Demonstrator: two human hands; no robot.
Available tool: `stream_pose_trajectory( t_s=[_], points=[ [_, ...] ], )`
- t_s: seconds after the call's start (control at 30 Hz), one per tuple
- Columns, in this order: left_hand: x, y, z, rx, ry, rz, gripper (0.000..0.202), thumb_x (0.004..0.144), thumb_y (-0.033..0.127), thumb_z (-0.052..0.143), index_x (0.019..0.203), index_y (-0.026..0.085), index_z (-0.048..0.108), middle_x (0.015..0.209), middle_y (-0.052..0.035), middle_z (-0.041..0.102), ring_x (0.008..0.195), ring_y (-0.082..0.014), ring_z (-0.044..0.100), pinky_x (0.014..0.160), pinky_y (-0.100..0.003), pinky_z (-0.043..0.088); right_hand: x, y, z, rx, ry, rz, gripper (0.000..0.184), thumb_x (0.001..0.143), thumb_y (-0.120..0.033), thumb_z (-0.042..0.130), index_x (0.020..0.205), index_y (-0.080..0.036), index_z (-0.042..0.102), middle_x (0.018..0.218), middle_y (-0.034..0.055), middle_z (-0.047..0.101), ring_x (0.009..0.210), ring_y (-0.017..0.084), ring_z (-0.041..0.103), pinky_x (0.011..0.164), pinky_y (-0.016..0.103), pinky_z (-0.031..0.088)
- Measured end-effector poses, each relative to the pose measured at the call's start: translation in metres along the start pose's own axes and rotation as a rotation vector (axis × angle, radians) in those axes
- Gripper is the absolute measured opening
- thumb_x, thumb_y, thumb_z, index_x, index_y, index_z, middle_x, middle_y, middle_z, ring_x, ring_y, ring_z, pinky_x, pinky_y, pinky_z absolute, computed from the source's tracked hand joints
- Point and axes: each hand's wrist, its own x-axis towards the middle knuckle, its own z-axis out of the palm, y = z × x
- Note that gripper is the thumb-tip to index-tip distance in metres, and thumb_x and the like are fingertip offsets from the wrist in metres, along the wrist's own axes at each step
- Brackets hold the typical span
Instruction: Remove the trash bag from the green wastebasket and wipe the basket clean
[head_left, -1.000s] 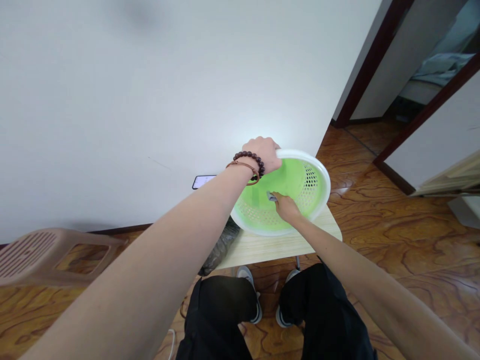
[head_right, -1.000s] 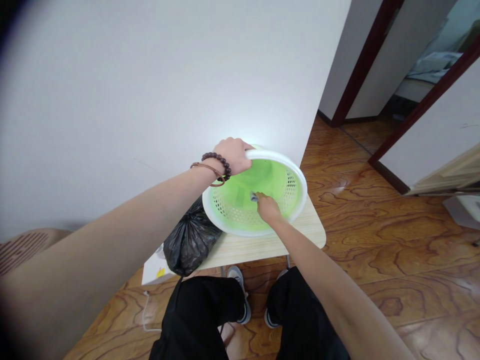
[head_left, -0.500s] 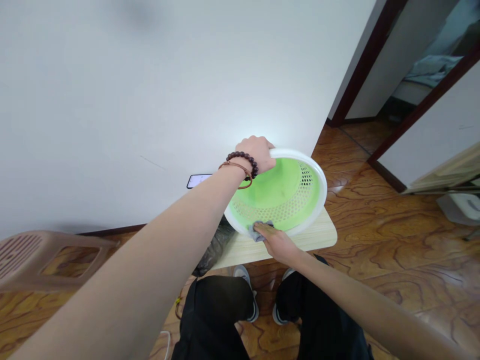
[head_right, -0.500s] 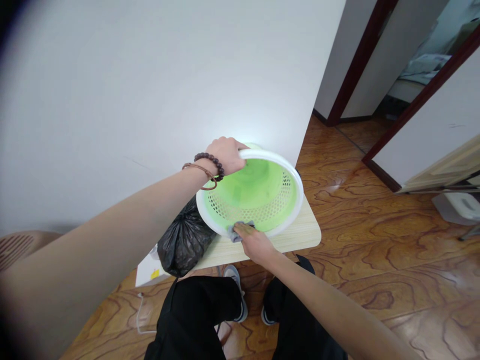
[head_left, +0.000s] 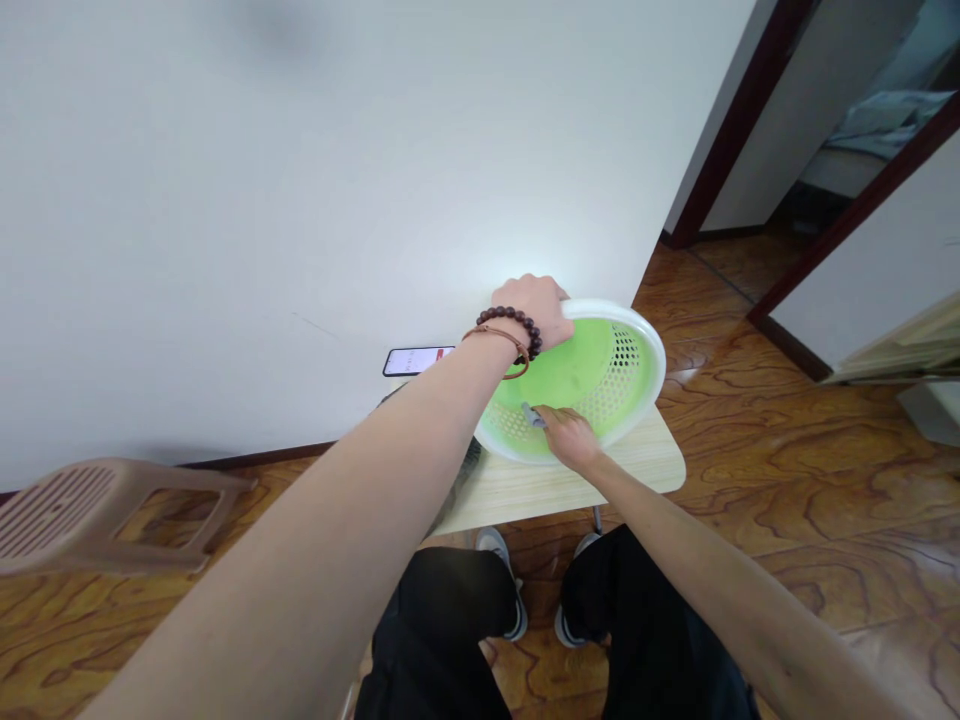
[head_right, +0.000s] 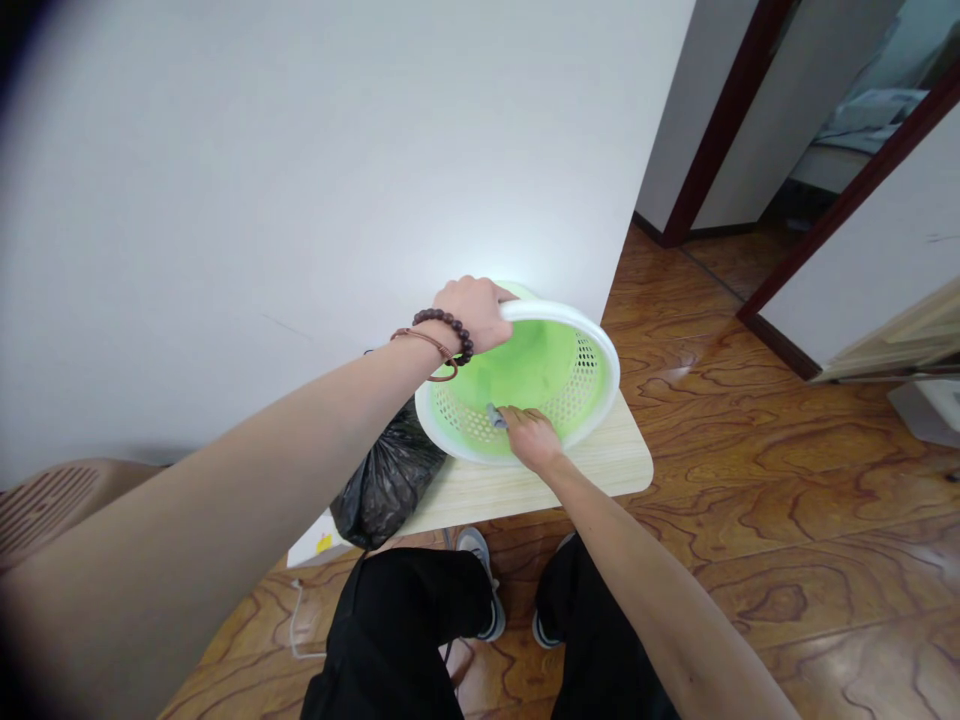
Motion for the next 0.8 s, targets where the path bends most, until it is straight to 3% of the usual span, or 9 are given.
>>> stream_pose_trajectory(
  t_s=[0.13,0.27,0.37,0.43,0.5,0.67,0.8],
  points=[
    [-0.007,-0.002,-0.003,0.003,0.003,0.01,0.042,0.072,0.048,0.051,0.109,0.031,0.063,0.093,-0.0052,0.066,0.083,-0.0221,0.059,0.073,-0.034,0.045,-0.009,0.001,-0.021,0.004,-0.101,0.074,0.044,0.084,-0.011,0.034,0.126,-0.015,0.045,0.114,0.0101,0.06,0.098,0.02,0.057,0.088,0.032,0.039],
    [-0.027,-0.011,-0.008,-0.018,0.109,0.07,0.055,0.077,0.058,0.04,0.118,0.025,0.055,0.106,-0.0053,0.065,0.092,-0.0199,0.058,0.082,-0.03,0.042,-0.019,0.012,-0.052,-0.029,-0.169,0.132,0.045,0.085,-0.011,0.031,0.128,-0.017,0.043,0.111,0.0107,0.062,0.095,0.021,0.058,0.081,0.032,0.042],
    [-0.04,-0.015,-0.018,0.081,0.122,0.021,0.058,0.082,0.045,0.038,0.136,0.027,0.034,0.11,-0.0068,0.063,0.094,-0.0208,0.058,0.081,-0.03,0.042,-0.02,0.022,-0.08,-0.087,-0.213,0.091,0.042,0.086,-0.013,0.031,0.125,-0.019,0.047,0.104,0.0102,0.064,0.09,0.023,0.06,0.077,0.034,0.043],
    [-0.042,-0.016,-0.027,0.161,0.094,0.034,0.068,0.079,0.034,0.043,0.142,0.031,0.017,0.116,-0.0065,0.061,0.095,-0.0217,0.058,0.08,-0.031,0.042,-0.016,0.025,-0.096,-0.114,-0.223,0.029,0.041,0.087,-0.015,0.032,0.123,-0.02,0.049,0.102,0.0099,0.065,0.089,0.023,0.06,0.077,0.034,0.043],
    [-0.036,-0.017,-0.034,0.211,0.084,0.082,0.077,0.074,0.026,0.047,0.142,0.033,0.01,0.123,-0.0059,0.056,0.098,-0.0226,0.057,0.082,-0.032,0.042,-0.011,0.026,-0.106,-0.121,-0.235,-0.029,0.04,0.087,-0.016,0.033,0.122,-0.021,0.05,0.103,0.0094,0.065,0.09,0.024,0.06,0.078,0.034,0.043],
    [-0.012,-0.019,-0.034,0.171,0.026,0.232,0.068,0.072,0.025,0.046,0.138,0.031,0.029,0.123,-0.003,0.057,0.103,-0.0199,0.056,0.085,-0.027,0.041,0.004,0.024,-0.104,-0.068,-0.249,-0.036,0.042,0.083,-0.011,0.035,0.12,-0.02,0.053,0.106,0.0085,0.065,0.091,0.023,0.061,0.078,0.033,0.043],
    [-0.001,-0.017,-0.027,0.113,-0.025,0.233,0.056,0.07,0.023,0.047,0.125,0.03,0.047,0.1,-0.0018,0.066,0.088,-0.0171,0.06,0.074,-0.023,0.044,0.016,0.03,-0.089,0.058,-0.074,0.103,0.044,0.086,-0.009,0.03,0.125,-0.015,0.047,0.111,0.01,0.063,0.098,0.02,0.058,0.084,0.03,0.041]
  ],
)
